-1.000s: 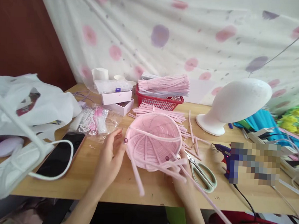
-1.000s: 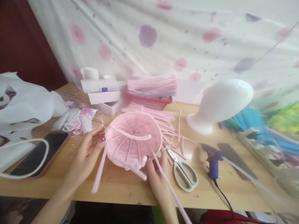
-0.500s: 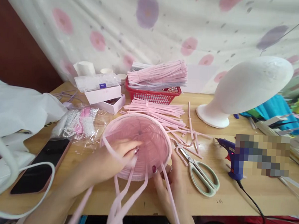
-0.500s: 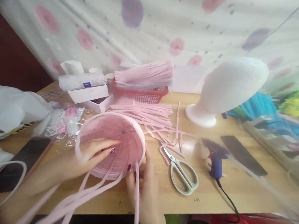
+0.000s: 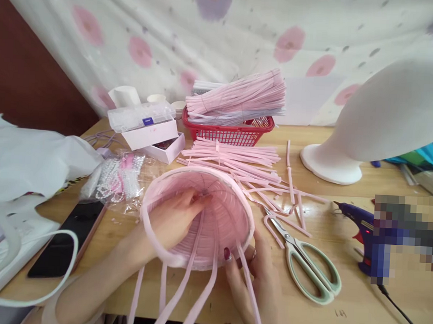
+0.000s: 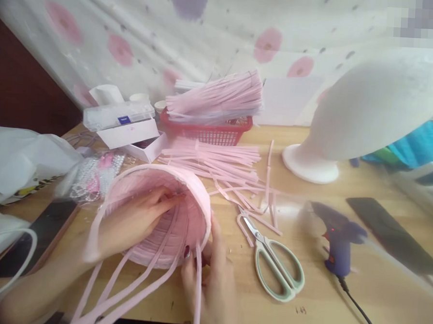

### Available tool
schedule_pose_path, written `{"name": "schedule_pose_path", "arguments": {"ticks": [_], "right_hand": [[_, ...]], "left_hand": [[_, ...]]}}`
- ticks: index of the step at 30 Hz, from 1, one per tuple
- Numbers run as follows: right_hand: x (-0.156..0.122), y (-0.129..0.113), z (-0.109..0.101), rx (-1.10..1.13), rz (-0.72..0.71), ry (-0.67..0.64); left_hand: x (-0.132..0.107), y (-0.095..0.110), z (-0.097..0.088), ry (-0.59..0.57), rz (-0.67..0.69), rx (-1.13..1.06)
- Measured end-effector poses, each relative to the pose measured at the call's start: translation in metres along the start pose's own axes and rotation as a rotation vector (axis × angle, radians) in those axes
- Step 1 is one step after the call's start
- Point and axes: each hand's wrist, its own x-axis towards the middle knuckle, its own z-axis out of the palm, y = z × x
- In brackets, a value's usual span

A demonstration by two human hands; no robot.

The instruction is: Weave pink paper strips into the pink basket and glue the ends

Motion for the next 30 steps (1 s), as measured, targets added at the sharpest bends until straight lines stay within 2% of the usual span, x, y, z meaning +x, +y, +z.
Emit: {"name": "schedule_pose_path", "arguments": {"ticks": [3,11,15,20,30], "right_hand": [[-0.0015,-0.0018,0.0017,-0.007,-0.006,0.032],[-0.0001,0.0018,-0.0042,-0.097,0.013,0.049],[0.0005,0.0009,-0.0065,-0.105,-0.024,0.051],[-0.0015,-0.0041,-0.0046,-0.107,0.037,0.075],[0.0017,-0.0071,-0.0058,-0.133,0.029,0.109]], "left_hand": [[0.001,0.0035,-0.003,-0.076,-0.058,0.038],[0.0027,0.0068,0.0016,-0.073,-0.017,0.154],[0.0036,0.0082,-0.0004,-0.11,0.008,0.188],[0.0022,0.0084,-0.0009,-0.155,-0.002,0.171],[0.0055,0.006,0.0058,-0.043,0.073,0.231]]}}
